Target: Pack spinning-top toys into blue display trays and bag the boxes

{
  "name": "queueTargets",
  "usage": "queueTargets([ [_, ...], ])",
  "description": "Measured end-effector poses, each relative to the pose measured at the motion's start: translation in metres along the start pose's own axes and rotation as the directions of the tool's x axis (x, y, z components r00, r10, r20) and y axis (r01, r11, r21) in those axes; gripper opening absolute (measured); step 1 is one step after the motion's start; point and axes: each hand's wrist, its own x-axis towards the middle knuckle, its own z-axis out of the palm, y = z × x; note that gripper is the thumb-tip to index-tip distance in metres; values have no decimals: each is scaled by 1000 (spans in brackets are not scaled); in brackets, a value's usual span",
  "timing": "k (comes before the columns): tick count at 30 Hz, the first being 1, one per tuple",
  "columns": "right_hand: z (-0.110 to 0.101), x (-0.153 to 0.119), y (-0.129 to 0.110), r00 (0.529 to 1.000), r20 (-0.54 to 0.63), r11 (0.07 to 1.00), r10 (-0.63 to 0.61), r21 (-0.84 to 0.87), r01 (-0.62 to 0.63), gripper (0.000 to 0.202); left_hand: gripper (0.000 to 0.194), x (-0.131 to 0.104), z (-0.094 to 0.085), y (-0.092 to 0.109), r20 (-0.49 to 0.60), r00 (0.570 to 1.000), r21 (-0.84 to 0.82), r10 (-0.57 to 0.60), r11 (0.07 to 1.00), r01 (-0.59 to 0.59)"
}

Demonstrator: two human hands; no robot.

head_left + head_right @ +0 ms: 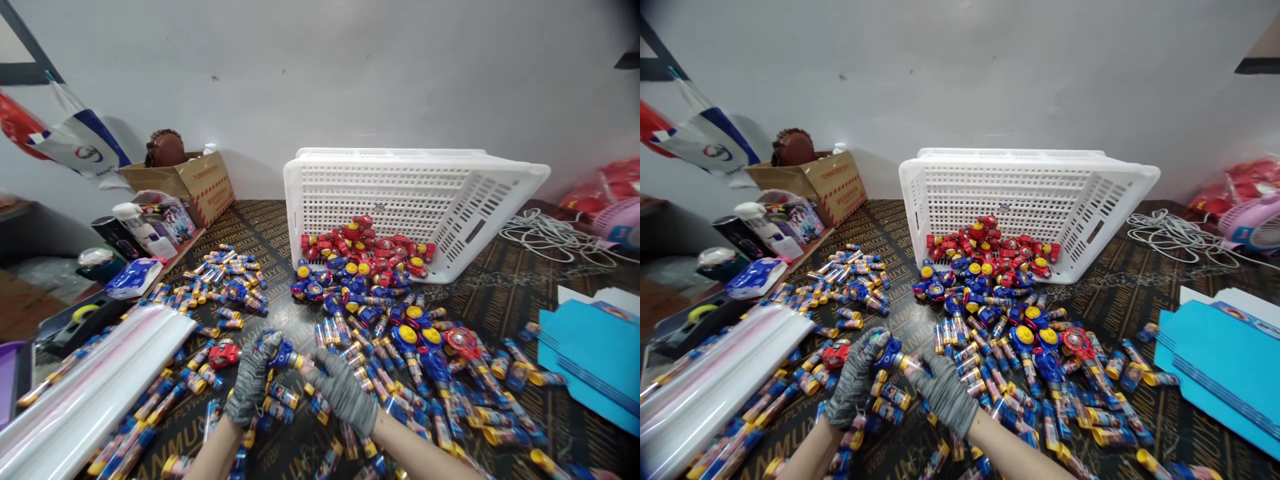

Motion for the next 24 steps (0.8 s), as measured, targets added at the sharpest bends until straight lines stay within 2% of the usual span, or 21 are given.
queueTargets([
  [2, -2, 3, -3, 978, 157, 988, 140, 40, -148, 44, 29, 4, -3, -3, 42, 999, 20, -4, 1000, 3],
  [3, -4, 6, -3, 972, 180, 988, 150, 12, -155, 43, 30, 10, -7, -5, 51, 999, 74, 3, 997, -7],
  [4, -7, 10, -1, 984, 141, 993, 112, -64, -104, 39, 32, 17, -13, -8, 46, 999, 149, 21, 988, -27],
  [5, -11, 15, 1, 998, 56, 981, 39, -191, -28, 33, 33, 27, -21, -10, 22, 999, 232, 46, 971, -50],
  [6, -15, 20, 5, 999, -27, 932, -33, -361, 21, 29, 33, 40, -30, -13, -20, 997, 313, 77, 947, -66],
  [8, -27, 30, 14, 984, -133, 753, -117, -658, 1, 33, 31, 66, -52, -16, -112, 986, 441, 126, 895, -64],
  [9, -33, 34, 19, 982, -157, 673, -105, -739, -46, 35, 29, 79, -63, -16, -130, 983, 514, 130, 856, -45],
  [10, -38, 38, 23, 983, -165, 611, -78, -787, -84, 35, 27, 90, -73, -15, -124, 984, 622, 131, 782, -26],
  [11, -41, 42, 26, 985, -165, 569, -53, -815, -106, 34, 27, 99, -80, -13, -104, 985, 749, 134, 663, -11],
  [13, -44, 50, 28, 988, -153, 521, -30, -846, -116, 33, 28, 110, -81, -8, -47, 988, 933, 146, 361, -9],
  [14, -43, 55, 27, 989, -144, 497, -24, -860, -113, 33, 30, 114, -74, -4, -18, 987, 970, 158, 241, -21],
  [15, -40, 60, 26, 990, -137, 480, -18, -870, -112, 33, 32, 116, -62, -2, 12, 985, 982, 174, 181, -44],
  [16, -35, 66, 24, 991, -133, 472, -13, -874, -112, 34, 34, 118, -45, -1, 46, 982, 982, 184, 171, -79],
  [19, -17, 84, 19, 990, -135, 446, 28, -885, -133, 41, 38, 128, 21, -7, 177, 972, 950, 157, 232, -210],
  [21, -6, 91, 19, 986, -151, 444, 67, -881, -165, 38, 47, 137, 65, -18, 208, 971, 930, 117, 285, -234],
  [23, 1, 90, 22, 982, -162, 460, 92, -868, -186, 33, 57, 145, 96, -29, 207, 976, 913, 67, 345, -217],
  [24, 2, 86, 25, 983, -160, 475, 93, -860, -185, 34, 60, 148, 105, -35, 203, 978, 904, 44, 376, -205],
])
